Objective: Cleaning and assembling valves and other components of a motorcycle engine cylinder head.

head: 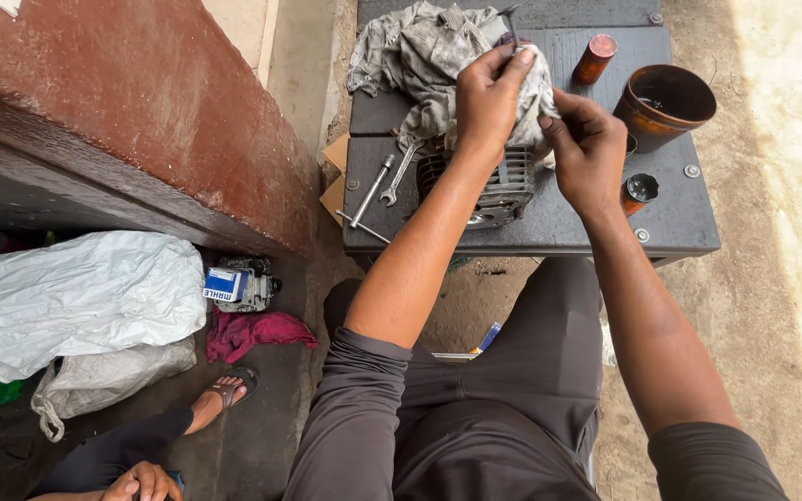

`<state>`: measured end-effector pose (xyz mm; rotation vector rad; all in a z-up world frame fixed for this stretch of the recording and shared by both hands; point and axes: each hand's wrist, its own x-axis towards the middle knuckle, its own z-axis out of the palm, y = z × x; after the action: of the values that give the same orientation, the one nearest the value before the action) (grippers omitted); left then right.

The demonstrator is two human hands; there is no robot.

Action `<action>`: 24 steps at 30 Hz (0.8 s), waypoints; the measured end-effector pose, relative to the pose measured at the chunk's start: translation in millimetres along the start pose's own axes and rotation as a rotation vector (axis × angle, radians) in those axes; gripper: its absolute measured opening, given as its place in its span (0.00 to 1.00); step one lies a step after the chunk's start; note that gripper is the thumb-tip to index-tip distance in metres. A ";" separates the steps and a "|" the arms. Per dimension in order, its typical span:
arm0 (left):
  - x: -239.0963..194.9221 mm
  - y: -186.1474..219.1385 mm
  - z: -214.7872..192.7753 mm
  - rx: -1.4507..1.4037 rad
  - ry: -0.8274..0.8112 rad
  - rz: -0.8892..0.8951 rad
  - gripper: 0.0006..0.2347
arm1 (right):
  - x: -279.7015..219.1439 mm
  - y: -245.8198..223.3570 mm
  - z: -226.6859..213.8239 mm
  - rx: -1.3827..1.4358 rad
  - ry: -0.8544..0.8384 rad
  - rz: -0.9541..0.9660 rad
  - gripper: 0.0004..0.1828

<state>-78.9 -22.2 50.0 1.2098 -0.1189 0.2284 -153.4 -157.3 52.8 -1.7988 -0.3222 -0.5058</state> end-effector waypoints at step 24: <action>-31.9 44.6 5.9 0.681 -0.062 0.450 0.11 | 30.3 -23.1 -5.9 0.248 0.060 -0.048 0.11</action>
<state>-120.2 -16.4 86.0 1.8604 -0.3919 0.6618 -138.8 -157.7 88.5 -1.5362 -0.3707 -0.5282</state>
